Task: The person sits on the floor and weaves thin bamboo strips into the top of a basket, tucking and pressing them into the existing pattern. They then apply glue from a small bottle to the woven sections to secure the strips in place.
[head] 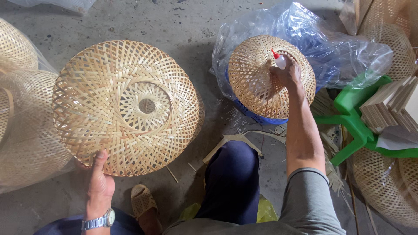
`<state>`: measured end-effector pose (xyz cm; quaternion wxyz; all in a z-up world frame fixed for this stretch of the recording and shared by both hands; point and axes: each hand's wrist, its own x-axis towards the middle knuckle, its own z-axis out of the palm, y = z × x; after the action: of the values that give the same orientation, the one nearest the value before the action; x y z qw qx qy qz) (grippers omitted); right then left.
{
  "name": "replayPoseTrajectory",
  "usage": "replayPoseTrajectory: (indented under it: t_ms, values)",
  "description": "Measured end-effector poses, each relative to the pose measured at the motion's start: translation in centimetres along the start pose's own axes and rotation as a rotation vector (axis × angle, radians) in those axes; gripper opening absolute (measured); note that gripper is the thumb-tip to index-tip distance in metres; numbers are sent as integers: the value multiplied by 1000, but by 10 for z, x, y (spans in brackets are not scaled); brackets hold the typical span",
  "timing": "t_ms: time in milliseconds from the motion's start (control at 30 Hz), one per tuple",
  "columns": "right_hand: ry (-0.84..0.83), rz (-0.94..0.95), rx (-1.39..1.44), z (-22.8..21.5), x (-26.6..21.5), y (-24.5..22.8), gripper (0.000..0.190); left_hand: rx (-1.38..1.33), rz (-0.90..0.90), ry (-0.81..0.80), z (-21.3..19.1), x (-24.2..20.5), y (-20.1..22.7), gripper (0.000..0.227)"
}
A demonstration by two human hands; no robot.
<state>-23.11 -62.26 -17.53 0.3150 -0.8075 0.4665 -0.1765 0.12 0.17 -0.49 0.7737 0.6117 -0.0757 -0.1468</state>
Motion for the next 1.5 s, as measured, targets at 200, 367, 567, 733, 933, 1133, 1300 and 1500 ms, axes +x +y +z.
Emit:
replayPoseTrajectory:
  t_ms: [200, 367, 567, 733, 933, 1133, 1300, 1500]
  values:
    - [-20, 33, -19, -5, -2, -3, 78, 4, 0, 11, 0, 2, -1, 110]
    - [27, 29, 42, -5, -4, 0, 72, -21, 18, -37, 2, 2, 0, 102]
    - [116, -114, 337, 4, -49, -63, 41, -91, -14, -28, 5, 4, 1, 97]
    - [-288, -123, 646, 12, -130, -139, 43, -130, -37, -73, 11, 11, -3, 93]
    - [-362, -44, 895, 17, -165, -172, 57, -65, -164, -39, 16, 16, -18, 91]
    - [-273, 9, 927, 13, -179, -150, 52, -177, -190, -11, 18, 21, -43, 87]
    - [-122, 95, 1038, 2, -211, -106, 37, -402, -154, -24, -2, 42, -71, 74]
    - [-64, 262, 979, 7, -272, -55, 32, -534, -147, 49, -30, 76, -76, 79]
